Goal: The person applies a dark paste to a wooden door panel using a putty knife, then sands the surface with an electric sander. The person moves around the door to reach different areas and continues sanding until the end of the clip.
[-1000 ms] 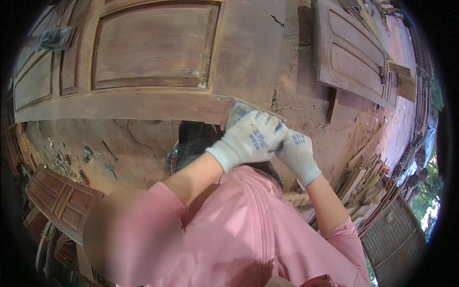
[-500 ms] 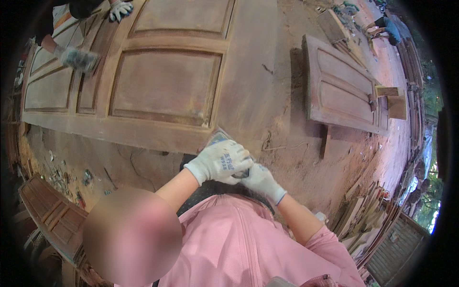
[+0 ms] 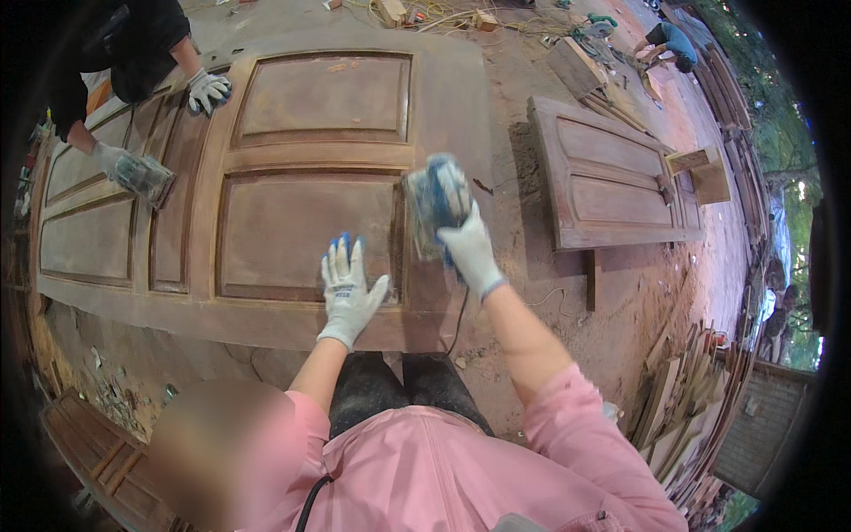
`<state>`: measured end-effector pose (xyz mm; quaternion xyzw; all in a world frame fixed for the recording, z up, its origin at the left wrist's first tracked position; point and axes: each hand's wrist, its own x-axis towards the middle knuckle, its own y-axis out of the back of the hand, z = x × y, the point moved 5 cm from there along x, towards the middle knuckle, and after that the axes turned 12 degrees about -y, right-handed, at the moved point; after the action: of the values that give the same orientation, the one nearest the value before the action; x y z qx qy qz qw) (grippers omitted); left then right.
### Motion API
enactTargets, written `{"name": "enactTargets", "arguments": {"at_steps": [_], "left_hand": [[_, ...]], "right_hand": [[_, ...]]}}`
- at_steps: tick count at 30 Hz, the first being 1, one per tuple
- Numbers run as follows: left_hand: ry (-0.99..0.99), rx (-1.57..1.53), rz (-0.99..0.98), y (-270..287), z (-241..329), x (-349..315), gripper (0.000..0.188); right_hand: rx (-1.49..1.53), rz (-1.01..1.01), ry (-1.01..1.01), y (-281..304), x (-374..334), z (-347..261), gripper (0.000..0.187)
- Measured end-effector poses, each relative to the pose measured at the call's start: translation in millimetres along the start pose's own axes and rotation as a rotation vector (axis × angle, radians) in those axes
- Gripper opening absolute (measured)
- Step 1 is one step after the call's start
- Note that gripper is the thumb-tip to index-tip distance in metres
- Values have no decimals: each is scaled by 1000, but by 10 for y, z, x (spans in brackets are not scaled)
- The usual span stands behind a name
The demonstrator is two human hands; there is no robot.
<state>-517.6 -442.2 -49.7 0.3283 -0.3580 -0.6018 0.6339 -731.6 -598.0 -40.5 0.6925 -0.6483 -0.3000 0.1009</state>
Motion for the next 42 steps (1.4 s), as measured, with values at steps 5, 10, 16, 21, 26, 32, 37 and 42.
{"name": "enactTargets", "arguments": {"at_steps": [5, 10, 16, 21, 26, 32, 37, 42], "left_hand": [[99, 264, -268, -22, -929, -200, 94], [77, 363, -406, 182, -1161, 76, 100], [-10, 359, -312, 221, -1313, 171, 98], [-221, 275, -295, 224, -1319, -186, 91], [-229, 211, -437, 319, -1140, -826, 89], [-69, 103, -308, 597, -1367, -1257, 90], [27, 33, 64, 1024, -1332, -901, 88], [-162, 130, 375, 1712, -1275, 261, 64]], "right_hand": [[199, -57, -243, -192, 1123, -466, 29], [154, -83, -188, -87, 813, -241, 55], [186, -79, -220, -205, -1124, 230, 70], [-63, -87, -329, -465, -1816, 171, 82], [-2, -152, -161, -900, -911, -446, 69], [-64, -216, -131, -1164, -157, -834, 58], [-280, -367, -124, -1686, -723, -1011, 72], [-405, -621, 71, -2572, -746, -1466, 67]]}}
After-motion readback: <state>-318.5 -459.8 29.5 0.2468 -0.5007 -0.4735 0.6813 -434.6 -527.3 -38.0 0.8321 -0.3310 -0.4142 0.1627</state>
